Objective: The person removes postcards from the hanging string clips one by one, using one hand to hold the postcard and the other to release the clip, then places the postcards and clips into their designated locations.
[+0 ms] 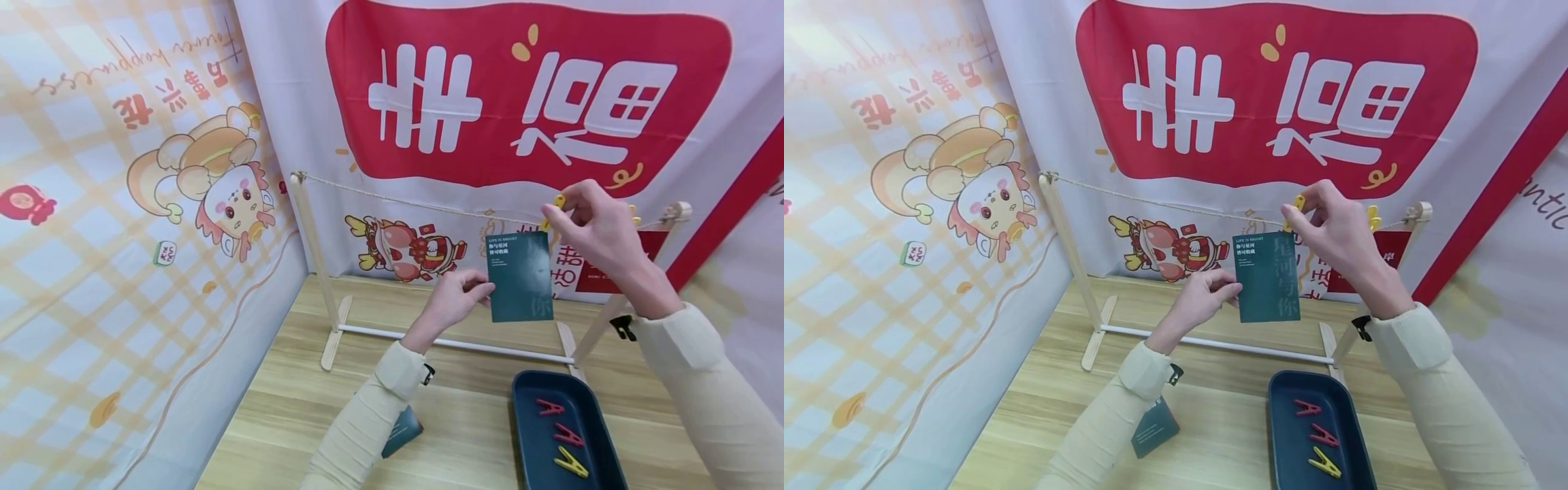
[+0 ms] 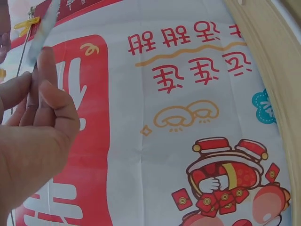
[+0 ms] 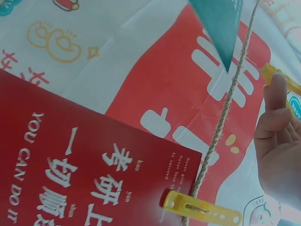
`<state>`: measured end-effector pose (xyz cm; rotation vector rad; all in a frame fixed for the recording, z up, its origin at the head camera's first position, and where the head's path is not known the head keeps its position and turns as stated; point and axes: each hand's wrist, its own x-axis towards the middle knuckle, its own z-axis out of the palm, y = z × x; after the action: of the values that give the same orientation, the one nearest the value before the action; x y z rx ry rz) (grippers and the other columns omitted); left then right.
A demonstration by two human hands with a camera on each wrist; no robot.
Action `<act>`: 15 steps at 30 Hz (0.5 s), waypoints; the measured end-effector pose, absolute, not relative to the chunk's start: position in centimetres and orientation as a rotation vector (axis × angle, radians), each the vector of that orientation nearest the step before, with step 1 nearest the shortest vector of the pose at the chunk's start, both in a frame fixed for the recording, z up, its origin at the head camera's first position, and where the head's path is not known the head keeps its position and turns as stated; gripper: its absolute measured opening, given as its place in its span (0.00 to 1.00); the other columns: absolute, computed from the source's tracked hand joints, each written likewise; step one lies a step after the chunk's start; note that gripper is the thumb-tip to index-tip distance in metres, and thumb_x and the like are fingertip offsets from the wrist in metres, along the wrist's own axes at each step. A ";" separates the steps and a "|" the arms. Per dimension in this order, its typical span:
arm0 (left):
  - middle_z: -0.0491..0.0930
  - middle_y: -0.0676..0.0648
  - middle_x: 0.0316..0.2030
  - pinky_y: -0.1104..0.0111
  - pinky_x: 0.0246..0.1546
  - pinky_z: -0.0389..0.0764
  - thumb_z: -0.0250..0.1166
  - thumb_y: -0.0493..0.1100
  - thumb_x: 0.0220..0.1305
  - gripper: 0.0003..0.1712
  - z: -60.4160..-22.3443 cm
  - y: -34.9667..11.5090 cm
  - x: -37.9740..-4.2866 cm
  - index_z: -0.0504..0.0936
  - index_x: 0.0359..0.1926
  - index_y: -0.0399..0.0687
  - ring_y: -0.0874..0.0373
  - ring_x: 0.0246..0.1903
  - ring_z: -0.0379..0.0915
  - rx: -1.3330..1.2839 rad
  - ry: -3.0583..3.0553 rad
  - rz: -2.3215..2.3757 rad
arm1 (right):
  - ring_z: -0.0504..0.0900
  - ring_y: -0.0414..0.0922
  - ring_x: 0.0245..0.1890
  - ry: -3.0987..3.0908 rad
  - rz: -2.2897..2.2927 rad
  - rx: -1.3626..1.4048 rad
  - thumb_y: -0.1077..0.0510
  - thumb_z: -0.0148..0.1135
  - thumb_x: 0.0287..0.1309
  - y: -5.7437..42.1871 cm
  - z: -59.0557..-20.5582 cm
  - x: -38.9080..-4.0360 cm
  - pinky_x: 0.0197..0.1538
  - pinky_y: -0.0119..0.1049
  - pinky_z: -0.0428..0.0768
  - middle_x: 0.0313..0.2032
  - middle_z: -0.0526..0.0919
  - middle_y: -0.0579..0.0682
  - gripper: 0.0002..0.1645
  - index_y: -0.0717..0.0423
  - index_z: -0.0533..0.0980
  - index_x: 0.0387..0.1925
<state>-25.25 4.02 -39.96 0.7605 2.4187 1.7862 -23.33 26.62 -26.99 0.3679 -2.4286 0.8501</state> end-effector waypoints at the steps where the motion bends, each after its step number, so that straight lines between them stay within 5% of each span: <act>1: 0.85 0.47 0.33 0.76 0.30 0.78 0.62 0.45 0.69 0.09 -40.1 4.0 -25.3 0.84 0.41 0.45 0.54 0.32 0.86 0.767 2.406 1.791 | 0.77 0.36 0.26 -2.428 0.844 0.369 0.43 0.66 0.59 26.7 -27.2 -23.1 0.30 0.15 0.74 0.36 0.84 0.52 0.25 0.54 0.74 0.50; 10: 0.85 0.46 0.30 0.73 0.26 0.78 0.62 0.45 0.69 0.08 -40.8 3.0 -25.1 0.82 0.39 0.44 0.58 0.29 0.85 0.741 2.328 1.820 | 0.76 0.35 0.24 -2.425 0.827 0.416 0.49 0.69 0.57 27.7 -29.3 -21.4 0.29 0.17 0.75 0.35 0.84 0.51 0.22 0.54 0.74 0.49; 15: 0.86 0.45 0.29 0.62 0.29 0.84 0.61 0.45 0.69 0.09 -41.2 2.1 -24.8 0.82 0.40 0.43 0.64 0.27 0.83 0.772 2.318 1.824 | 0.76 0.35 0.23 -2.432 0.831 0.435 0.51 0.70 0.56 27.9 -30.4 -20.3 0.26 0.21 0.76 0.32 0.84 0.49 0.20 0.53 0.75 0.47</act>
<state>-24.85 2.08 -41.23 0.7718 2.3178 1.8244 -20.33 27.95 -30.45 0.4345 -2.4319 0.8308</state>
